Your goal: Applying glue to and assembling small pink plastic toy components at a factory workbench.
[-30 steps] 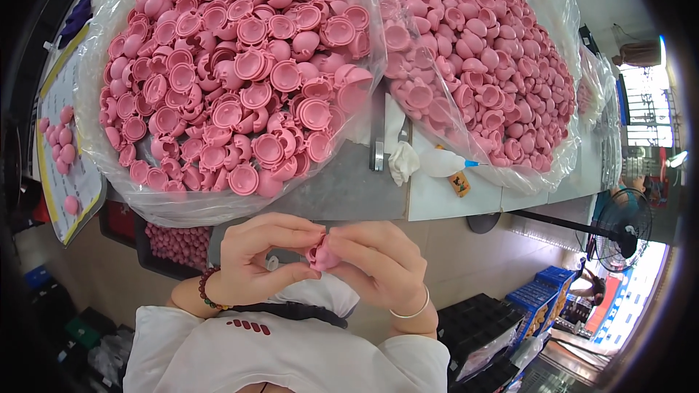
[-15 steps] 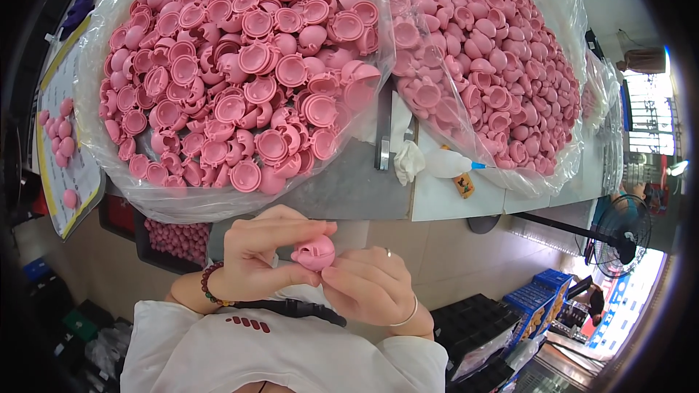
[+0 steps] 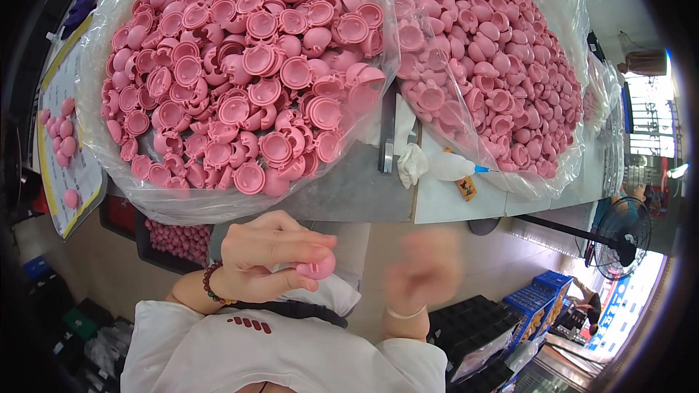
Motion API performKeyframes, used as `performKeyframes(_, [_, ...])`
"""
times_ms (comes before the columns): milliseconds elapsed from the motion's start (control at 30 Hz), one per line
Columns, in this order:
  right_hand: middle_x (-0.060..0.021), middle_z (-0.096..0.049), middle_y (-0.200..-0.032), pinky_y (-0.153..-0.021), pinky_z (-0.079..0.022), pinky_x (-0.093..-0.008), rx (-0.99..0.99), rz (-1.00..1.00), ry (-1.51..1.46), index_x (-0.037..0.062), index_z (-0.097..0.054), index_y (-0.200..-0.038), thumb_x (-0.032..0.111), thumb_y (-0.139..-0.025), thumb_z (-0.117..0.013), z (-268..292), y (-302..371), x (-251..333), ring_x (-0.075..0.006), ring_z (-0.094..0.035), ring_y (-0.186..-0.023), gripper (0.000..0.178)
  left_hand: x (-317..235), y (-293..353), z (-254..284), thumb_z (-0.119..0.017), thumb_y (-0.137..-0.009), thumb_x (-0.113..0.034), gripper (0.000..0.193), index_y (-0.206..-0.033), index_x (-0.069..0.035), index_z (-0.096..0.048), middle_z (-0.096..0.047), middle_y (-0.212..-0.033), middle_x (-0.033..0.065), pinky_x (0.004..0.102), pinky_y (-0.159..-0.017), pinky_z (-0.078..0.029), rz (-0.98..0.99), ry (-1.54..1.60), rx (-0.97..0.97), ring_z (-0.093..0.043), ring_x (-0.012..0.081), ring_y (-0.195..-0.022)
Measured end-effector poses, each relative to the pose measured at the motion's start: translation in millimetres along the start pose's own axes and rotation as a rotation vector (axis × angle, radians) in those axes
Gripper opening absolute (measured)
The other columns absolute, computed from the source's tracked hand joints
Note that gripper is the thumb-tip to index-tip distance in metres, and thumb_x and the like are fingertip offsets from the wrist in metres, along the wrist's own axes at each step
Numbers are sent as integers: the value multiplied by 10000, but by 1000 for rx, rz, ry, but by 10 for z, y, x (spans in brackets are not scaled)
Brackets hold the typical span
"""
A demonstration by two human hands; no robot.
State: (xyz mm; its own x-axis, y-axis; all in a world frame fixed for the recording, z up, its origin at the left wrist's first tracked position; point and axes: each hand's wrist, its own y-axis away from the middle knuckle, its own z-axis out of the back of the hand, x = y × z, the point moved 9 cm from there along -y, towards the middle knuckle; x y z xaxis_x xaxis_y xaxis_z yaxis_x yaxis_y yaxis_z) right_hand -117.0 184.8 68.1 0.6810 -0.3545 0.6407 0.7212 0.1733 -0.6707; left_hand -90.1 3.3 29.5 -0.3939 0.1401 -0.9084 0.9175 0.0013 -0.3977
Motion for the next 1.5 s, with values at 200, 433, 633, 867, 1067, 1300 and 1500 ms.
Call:
performKeyframes(200, [-60, -530, -814, -579, -324, -206, -177, -204, 179, -22, -476, -1017, 140, -690, -651, 231, -358, -722, -128, -410, -721, 405, 262, 91, -84, -690, -687, -297, 423, -975, -6, -585, -606, -908, 104, 252, -674, -406, 261, 580, 18, -525, 144, -718])
performKeyframes(433, [-69, -558, -821, -602, -364, -217, -61, -322, 425, -38, -551, -868, 122, -732, -596, 199, -326, -824, -118, -458, -691, 214, 331, 167, -338, -649, -704, -425, 600, -1096, -38, -410, -562, -807, 114, 301, -712, -449, 607, 1055, 87, -563, 185, -784])
performKeyframes(633, [-180, -591, -812, -405, -383, -170, -234, -378, -239, -20, -500, -937, 262, -851, -458, 82, -234, -821, -151, -576, -606, 298, 370, 183, -253, -665, -721, -316, 482, -1042, -16, -467, -572, -877, 150, 380, -805, -446, 585, 1025, 61, -571, 228, -815])
performKeyframes(867, [-161, -593, -748, -343, -325, -150, -153, -457, -269, -13, -474, -987, 298, -866, -444, 54, -179, -900, -109, -506, -475, 336, 94, 204, -50, -735, -648, -203, 428, -955, 25, -540, -585, -902, 184, 392, -753, -457, 574, 1066, 167, -572, 258, -835])
performKeyframes(1067, [-62, -574, -648, -376, -286, -129, -243, -481, -109, -15, -503, -1003, 409, -839, -462, 120, -175, -854, -33, -446, -470, 456, -622, 427, 1529, -690, -682, -195, 443, -1009, 53, -521, -593, -882, 155, 294, -684, -463, 111, -119, -189, -584, 240, -777])
performKeyframes(1300, [-39, -552, -629, -380, -257, -125, -213, -480, -88, -10, -512, -1013, 425, -837, -458, 92, -169, -852, -18, -397, -455, 472, -1260, 489, 2113, -620, -696, -52, 225, -920, -47, -604, -558, -1006, 103, 318, -844, -367, -10, -1477, -916, -515, 235, -932])
performKeyframes(1500, [-34, -541, -615, -381, -239, -128, -191, -475, -173, -26, -507, -1013, 430, -835, -459, 117, -163, -852, -18, -382, -446, 492, -744, 257, 1710, -648, -669, -86, 132, -783, -33, -609, -484, -771, 69, 314, -675, -371, 264, -1578, -412, -469, 217, -713])
